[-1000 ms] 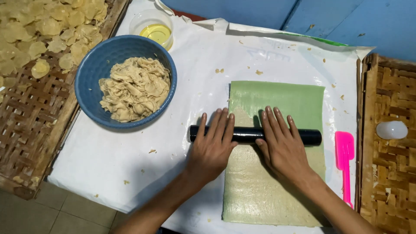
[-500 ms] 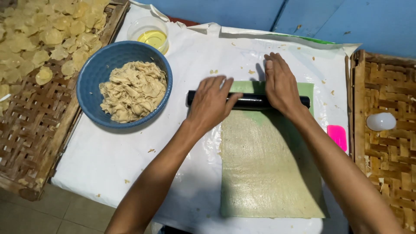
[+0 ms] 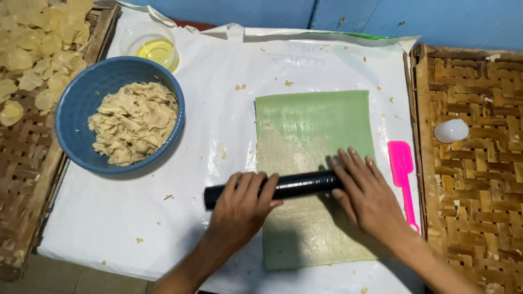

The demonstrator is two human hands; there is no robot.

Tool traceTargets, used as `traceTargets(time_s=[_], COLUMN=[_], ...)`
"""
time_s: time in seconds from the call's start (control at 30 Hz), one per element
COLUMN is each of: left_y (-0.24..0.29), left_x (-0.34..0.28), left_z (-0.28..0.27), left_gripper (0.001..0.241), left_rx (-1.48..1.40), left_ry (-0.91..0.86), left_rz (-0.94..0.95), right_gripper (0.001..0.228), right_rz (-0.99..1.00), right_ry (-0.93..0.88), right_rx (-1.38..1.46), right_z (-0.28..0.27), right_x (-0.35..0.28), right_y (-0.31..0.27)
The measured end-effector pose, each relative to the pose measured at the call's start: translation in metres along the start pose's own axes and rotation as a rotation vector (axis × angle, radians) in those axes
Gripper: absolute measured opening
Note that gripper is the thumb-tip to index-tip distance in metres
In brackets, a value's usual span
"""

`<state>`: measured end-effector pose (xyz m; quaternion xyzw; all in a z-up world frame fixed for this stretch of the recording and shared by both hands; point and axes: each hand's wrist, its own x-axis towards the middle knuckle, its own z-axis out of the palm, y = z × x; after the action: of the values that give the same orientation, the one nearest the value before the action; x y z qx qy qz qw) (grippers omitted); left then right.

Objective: Flattening pieces of dough onto a green leaf surface using a black rolling pin.

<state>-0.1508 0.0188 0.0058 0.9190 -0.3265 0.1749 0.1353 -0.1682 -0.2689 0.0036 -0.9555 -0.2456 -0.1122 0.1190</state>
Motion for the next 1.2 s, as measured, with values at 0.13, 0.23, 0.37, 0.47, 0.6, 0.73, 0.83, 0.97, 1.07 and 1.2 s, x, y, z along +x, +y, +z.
traceTargets(time_s=[0.13,0.23,0.37,0.47,0.6,0.73,0.83,0.97,1.07,1.2], left_y=[0.014,0.013,-0.022,-0.057,-0.080,-0.077,-0.057,-0.050,-0.057,-0.063], left_x=[-0.013,0.002,0.045,0.083,0.112,0.108,0.076,0.041,0.035,0.039], left_z=[-0.003,0.008,0.038,0.051,0.057,0.049,0.020,0.014,0.018,0.008], left_gripper=[0.051,0.059,0.069,0.073,0.072,0.067,0.054,0.051,0.056,0.050], left_rx=[-0.111,-0.007,-0.009,-0.044,0.003,0.046,-0.182,-0.189,-0.114,-0.057], left_ry=[-0.073,-0.050,-0.176,-0.251,-0.004,0.192,0.127,-0.070,-0.140,-0.052], left_rz=[0.003,-0.086,-0.252,-0.310,-0.287,-0.289,-0.209,-0.044,-0.012,0.054], right_gripper=[0.063,0.065,0.068,0.069,0.066,0.071,0.069,0.037,0.032,0.045], right_rz=[0.053,0.084,0.130,0.239,0.236,0.191,0.232,0.419,0.654,0.946], right_ry=[-0.105,-0.144,-0.217,-0.267,0.077,0.288,0.394,0.149,-0.148,-0.506], right_rx=[-0.052,-0.067,-0.074,0.003,-0.017,-0.002,0.230,-0.039,-0.303,-0.473], right_z=[0.008,0.016,0.029,0.024,0.032,0.036,0.006,-0.049,-0.061,-0.068], right_x=[-0.012,0.013,0.066,0.113,0.145,0.152,0.132,0.067,0.007,-0.030], right_y=[-0.016,-0.002,0.032,0.046,0.063,0.079,0.069,0.055,0.061,0.032])
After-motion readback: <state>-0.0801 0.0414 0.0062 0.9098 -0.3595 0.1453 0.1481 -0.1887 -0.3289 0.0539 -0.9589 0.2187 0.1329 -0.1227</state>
